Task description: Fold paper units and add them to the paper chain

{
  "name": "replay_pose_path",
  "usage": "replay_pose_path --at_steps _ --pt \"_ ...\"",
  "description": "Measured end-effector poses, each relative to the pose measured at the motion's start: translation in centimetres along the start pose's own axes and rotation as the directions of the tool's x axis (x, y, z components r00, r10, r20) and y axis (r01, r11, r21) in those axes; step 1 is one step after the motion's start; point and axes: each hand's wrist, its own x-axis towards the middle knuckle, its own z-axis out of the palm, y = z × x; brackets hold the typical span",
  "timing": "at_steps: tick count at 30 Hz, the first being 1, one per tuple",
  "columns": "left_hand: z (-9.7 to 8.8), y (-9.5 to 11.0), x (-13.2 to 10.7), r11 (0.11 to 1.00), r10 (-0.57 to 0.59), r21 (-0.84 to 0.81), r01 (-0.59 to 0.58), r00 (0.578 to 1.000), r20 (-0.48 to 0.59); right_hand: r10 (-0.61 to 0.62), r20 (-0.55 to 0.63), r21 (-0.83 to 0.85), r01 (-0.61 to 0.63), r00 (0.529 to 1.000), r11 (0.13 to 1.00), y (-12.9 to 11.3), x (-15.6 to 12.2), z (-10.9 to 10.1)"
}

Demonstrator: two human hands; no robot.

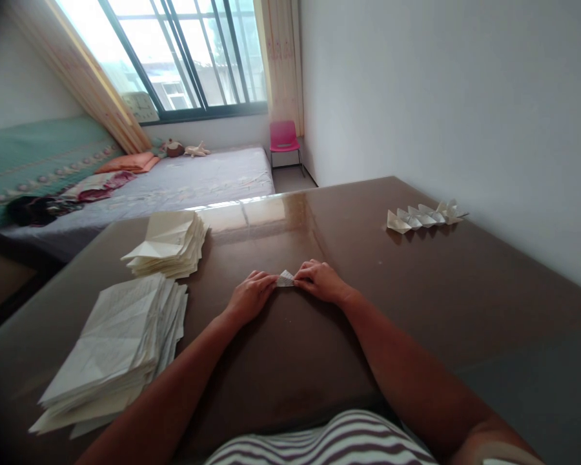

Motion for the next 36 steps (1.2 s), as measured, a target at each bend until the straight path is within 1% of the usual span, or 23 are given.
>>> replay_pose_path --at_steps 2,4,9,14,22,24,26,28,30,33,36 --pt "0.2 -0.2 0.3 0.997 -0.072 -0.039 0.072 0.997 -0.018 0.056 -0.009 0.009 -0.056 0.998 0.998 0.3 0.2 0.4" --pt "0.5 -0.3 0.6 0.991 -0.119 -0.06 0.117 0.993 -0.026 0.115 -0.015 -0.022 -0.115 0.993 0.993 0.3 0.3 0.7" --pt "1.0 0.1 1.2 0.982 -0.189 -0.006 0.189 0.981 -0.045 0.239 -0.069 -0.187 -0.248 0.968 0.95 -1.0 0.3 0.9" --pt "1.0 0.6 1.2 0.977 -0.204 0.049 0.206 0.978 -0.044 0.289 -0.088 -0.27 -0.302 0.953 0.914 -2.3 0.4 0.8" --pt "1.3 0.9 1.1 0.967 -0.193 0.162 0.198 0.98 -0.045 0.312 -0.127 -0.308 -0.336 0.942 0.89 -2.5 0.4 1.1" --pt "1.3 0.9 1.1 0.968 -0.166 0.181 0.174 0.985 -0.055 0.312 -0.148 -0.293 -0.342 0.939 0.893 -2.4 0.4 1.2" --pt "1.2 0.9 1.0 0.978 -0.099 0.181 0.106 0.994 -0.049 0.294 -0.167 -0.262 -0.33 0.941 0.907 -2.2 0.3 1.3" --pt "1.0 0.9 1.0 0.985 -0.001 0.172 0.004 1.0 -0.019 0.24 -0.167 -0.232 -0.275 0.956 0.933 -2.0 0.3 1.3" --pt "0.9 0.9 0.9 0.981 0.086 0.175 -0.088 0.996 0.02 0.157 -0.137 -0.23 -0.185 0.978 0.955 -2.1 0.3 1.3" --pt "0.6 1.1 0.7 0.964 0.151 0.208 -0.163 0.986 0.072 0.079 -0.075 -0.324 -0.099 0.994 0.941 -2.8 0.3 1.0" --pt "0.5 1.4 0.4 0.946 0.156 0.272 -0.177 0.983 0.096 0.085 -0.025 -0.46 -0.087 0.996 0.884 -4.2 0.0 0.7"
